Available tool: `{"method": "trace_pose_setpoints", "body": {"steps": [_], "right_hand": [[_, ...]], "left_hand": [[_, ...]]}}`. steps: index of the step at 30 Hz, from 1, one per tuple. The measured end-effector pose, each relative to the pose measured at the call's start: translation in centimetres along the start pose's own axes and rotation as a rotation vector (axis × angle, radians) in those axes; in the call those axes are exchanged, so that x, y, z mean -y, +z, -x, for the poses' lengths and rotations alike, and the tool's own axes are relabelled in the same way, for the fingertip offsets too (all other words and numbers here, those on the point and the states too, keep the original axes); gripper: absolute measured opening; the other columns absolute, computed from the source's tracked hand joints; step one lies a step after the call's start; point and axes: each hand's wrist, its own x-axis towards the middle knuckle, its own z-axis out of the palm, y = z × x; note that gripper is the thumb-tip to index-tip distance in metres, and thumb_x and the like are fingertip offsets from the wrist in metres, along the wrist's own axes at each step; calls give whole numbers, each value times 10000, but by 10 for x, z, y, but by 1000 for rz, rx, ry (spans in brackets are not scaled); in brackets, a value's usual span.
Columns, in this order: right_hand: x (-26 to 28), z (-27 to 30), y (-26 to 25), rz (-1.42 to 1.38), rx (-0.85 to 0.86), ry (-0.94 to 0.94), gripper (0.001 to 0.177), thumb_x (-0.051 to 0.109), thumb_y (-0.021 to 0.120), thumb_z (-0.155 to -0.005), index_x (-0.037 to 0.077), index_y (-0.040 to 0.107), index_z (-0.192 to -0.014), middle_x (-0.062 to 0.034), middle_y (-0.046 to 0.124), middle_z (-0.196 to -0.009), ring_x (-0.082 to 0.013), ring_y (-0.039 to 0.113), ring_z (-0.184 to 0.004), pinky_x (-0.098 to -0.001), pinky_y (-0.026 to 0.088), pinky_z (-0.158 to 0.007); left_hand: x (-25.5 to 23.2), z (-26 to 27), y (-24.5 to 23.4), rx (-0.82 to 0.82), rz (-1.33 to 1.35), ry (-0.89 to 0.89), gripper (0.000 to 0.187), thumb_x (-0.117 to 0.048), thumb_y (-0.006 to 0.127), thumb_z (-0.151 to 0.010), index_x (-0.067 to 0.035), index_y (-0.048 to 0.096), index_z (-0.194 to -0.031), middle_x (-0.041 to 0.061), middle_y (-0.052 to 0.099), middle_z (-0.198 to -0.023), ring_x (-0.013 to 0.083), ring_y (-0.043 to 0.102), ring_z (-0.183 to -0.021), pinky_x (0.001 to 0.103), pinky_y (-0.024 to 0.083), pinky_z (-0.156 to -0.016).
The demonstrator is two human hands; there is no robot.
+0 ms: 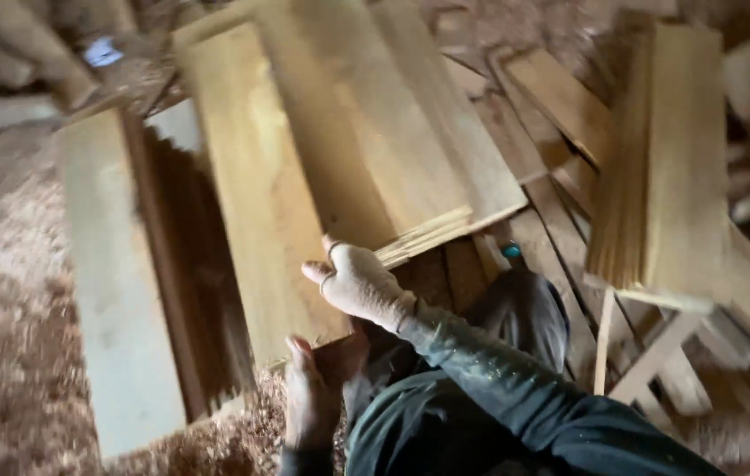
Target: Sorting and stacking wooden boards from a pile in a workshop
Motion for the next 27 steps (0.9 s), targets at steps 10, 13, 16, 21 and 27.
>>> {"method": "trace_pose_setpoints", "body": {"steps": [10,13,16,21,27], "right_hand": [[-174,-14,-172,313,-616,40,196,267,688,-871,130,777,-979,-60,779,-1093,-225,753,-796,-354,546,-745],[-250,-43,-206,421,-470,232,619,366,684,-832,-12,554,-1305,-197,679,-1182,-372,598,-1109,-440,495,-922],[-274,-66,-228,401,-243,354,1078,408,750,-710,38,283,-1609,-282,610,-1286,-446,551,-1187,-476,482,-961],[-209,-75,-270,162,48,527,1058,113,824,-812,203,218,-1674,-54,767,-836,-160,707,-758,-284,549,-765],[-223,-94,-292,201,137,450,811,255,902,-718,80,582,-1442,-77,825,-947,-217,742,-926,-305,509,-877]], "left_hand": [[-26,27,61,746,507,-838,783,-473,678,-744,7,690,-1362,221,817,-1218,278,803,-900,330,654,-765],[-10,23,90,644,541,-863,716,-416,680,-786,44,703,-1334,225,811,-1138,286,762,-879,360,615,-792],[68,30,134,545,675,-837,507,-254,742,-837,67,756,-1229,257,813,-1037,318,746,-844,407,616,-761],[66,16,146,526,394,-657,465,-341,782,-830,-9,834,-1152,118,810,-828,159,712,-683,287,575,-598],[-8,-20,140,659,186,-784,664,-504,734,-752,-100,806,-1275,129,891,-1063,193,861,-825,253,652,-720]]}}
